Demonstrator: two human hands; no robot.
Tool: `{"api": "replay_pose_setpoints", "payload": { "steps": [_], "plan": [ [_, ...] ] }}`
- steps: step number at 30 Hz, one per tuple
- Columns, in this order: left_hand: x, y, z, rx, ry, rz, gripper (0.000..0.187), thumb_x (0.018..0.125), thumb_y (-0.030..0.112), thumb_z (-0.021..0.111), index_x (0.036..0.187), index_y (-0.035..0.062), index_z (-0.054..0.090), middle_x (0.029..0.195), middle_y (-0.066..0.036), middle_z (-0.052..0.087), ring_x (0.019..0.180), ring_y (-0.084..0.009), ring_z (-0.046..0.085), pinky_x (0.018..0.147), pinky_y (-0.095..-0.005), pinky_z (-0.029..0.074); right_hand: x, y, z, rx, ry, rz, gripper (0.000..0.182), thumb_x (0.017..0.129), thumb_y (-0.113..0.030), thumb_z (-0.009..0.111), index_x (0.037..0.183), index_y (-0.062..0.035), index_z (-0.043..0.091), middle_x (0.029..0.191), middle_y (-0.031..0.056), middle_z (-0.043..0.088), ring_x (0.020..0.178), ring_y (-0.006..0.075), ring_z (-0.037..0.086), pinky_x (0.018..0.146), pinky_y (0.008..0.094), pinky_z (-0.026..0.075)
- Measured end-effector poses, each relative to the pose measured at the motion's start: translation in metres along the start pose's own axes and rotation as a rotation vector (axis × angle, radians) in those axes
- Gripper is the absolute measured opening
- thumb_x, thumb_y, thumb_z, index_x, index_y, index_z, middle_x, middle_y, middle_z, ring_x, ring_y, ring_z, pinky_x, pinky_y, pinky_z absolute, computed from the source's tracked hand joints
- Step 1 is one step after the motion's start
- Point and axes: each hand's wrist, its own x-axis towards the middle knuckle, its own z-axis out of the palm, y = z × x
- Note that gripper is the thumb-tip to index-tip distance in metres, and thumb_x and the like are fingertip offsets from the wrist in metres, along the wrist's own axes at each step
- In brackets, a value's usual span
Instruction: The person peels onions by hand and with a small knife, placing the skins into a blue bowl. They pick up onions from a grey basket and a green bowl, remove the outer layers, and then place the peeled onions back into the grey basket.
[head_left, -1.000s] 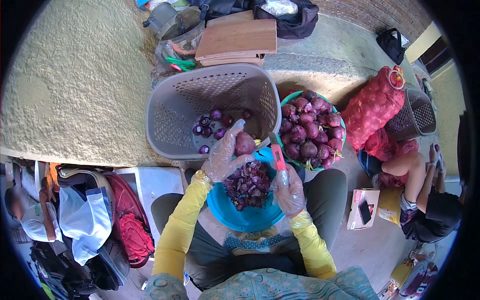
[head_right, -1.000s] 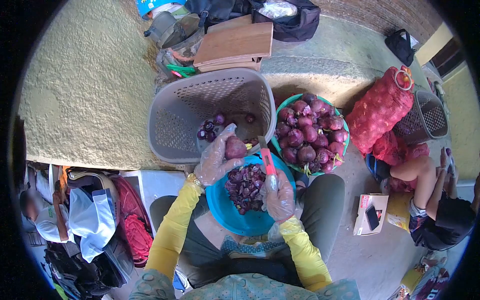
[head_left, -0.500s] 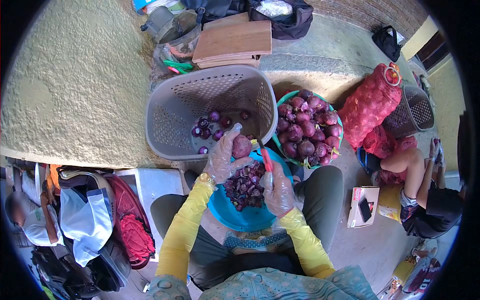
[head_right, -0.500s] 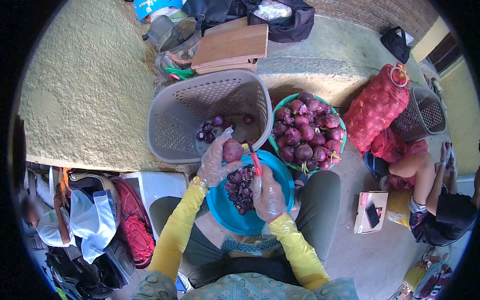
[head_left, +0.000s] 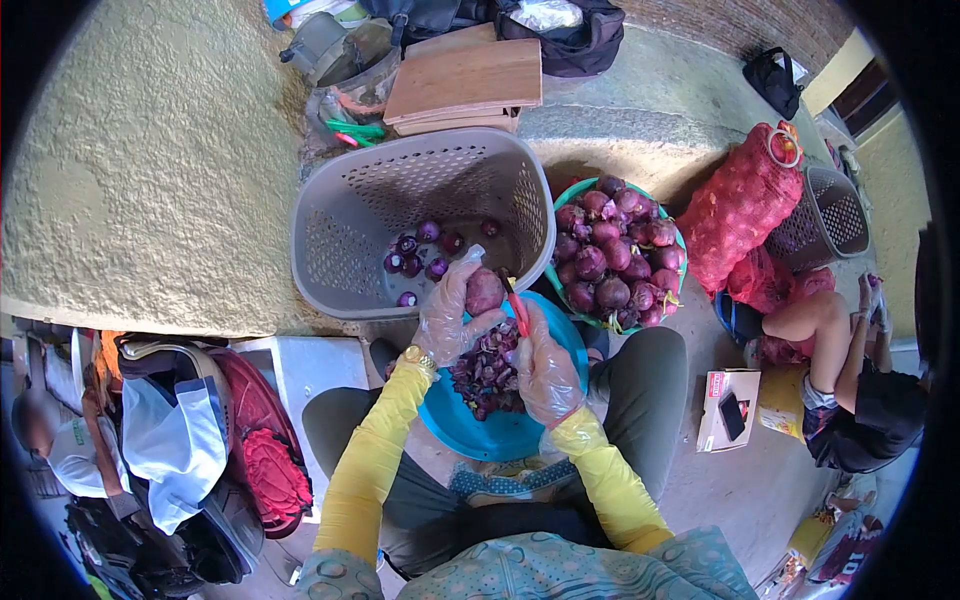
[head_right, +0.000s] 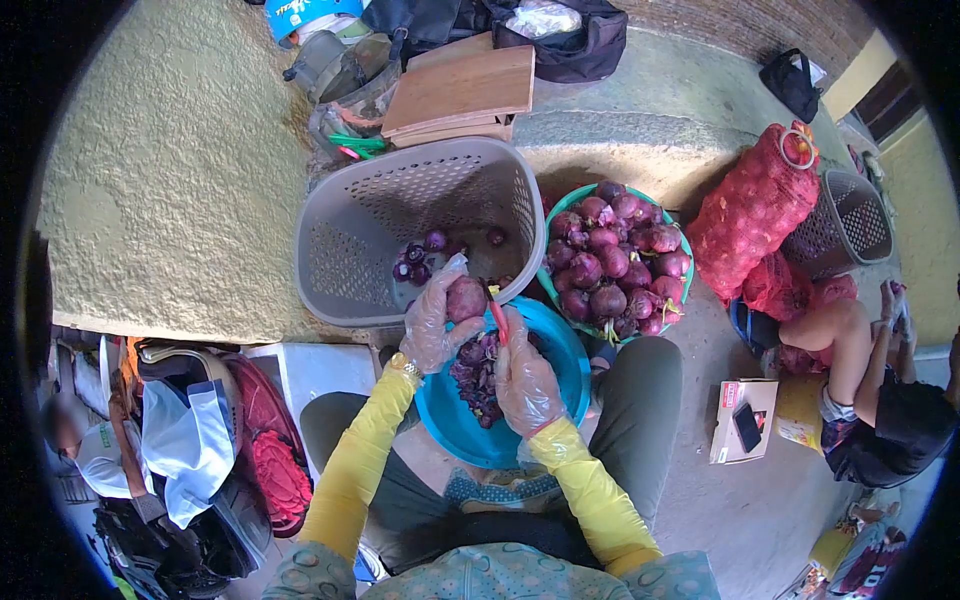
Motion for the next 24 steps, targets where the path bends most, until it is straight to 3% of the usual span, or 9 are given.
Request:
{"api": "replay_pose_setpoints", "payload": {
  "steps": [11,17,18,20,22,24],
  "plan": [
    [0.0,-0.004,0.01,-0.021,0.074,-0.011,0.071,0.085,0.029,0.08,0.141,0.0029,0.046,0.147,-0.023,0.051,0.133,-0.0393,0.054,0.111,-0.0438,0.043,0.011,-0.012,0.01,-0.194,0.0,-0.048,0.071,0.094,0.001,0.052,0.157,-0.0073,0.023,0.111,0.03,0.064,0.093,0.0466,0.065,0.078,0.0507,0.052],
    [-0.003,0.002,0.01,-0.015,0.1,-0.006,0.067,0.087,0.029,0.077,0.14,0.0022,0.047,0.145,-0.023,0.053,0.13,-0.0384,0.056,0.109,-0.043,0.044,-0.009,0.004,0.015,-0.188,-0.005,-0.044,0.076,0.093,0.0,0.054,0.16,-0.0072,0.018,0.109,0.029,0.063,0.089,0.0458,0.065,0.075,0.0482,0.053],
    [-0.003,0.008,0.007,-0.012,0.12,-0.028,0.066,0.088,0.03,0.077,0.14,0.0018,0.046,0.144,-0.023,0.054,0.129,-0.0383,0.057,0.109,-0.0429,0.044,-0.011,0.003,0.015,-0.187,-0.003,-0.048,0.076,0.093,0.0,0.054,0.16,-0.0072,0.018,0.109,0.029,0.063,0.089,0.0458,0.065,0.075,0.0482,0.053],
    [-0.004,0.024,0.001,-0.009,0.142,-0.044,0.066,0.088,0.03,0.076,0.14,0.0014,0.046,0.144,-0.024,0.054,0.128,-0.0381,0.057,0.109,-0.0427,0.045,-0.015,0.0,0.014,-0.125,0.15,-0.275,0.076,0.095,-0.003,0.054,0.161,-0.0074,0.017,0.109,0.0296,0.062,0.089,0.0463,0.065,0.074,0.048,0.053],
    [-0.009,0.05,-0.01,-0.027,0.222,-0.085,0.07,0.086,0.027,0.079,0.141,0.0005,0.044,0.138,-0.025,0.057,0.122,-0.0422,0.06,0.105,-0.0448,0.048,-0.029,-0.009,0.006,-0.13,0.106,-0.253,0.074,0.096,-0.004,0.053,0.161,-0.0071,0.018,0.11,0.0297,0.061,0.089,0.0468,0.065,0.073,0.0488,0.054],
    [-0.025,0.074,-0.014,-0.045,0.189,-0.188,0.078,0.084,0.03,0.082,0.144,0.0006,0.041,0.141,-0.024,0.054,0.125,-0.0398,0.058,0.107,-0.0441,0.046,-0.042,-0.017,-0.002,-0.137,0.058,-0.236,0.072,0.097,-0.005,0.052,0.161,-0.0067,0.019,0.111,0.0298,0.061,0.09,0.0473,0.065,0.073,0.0496,0.054]
  ]
}}
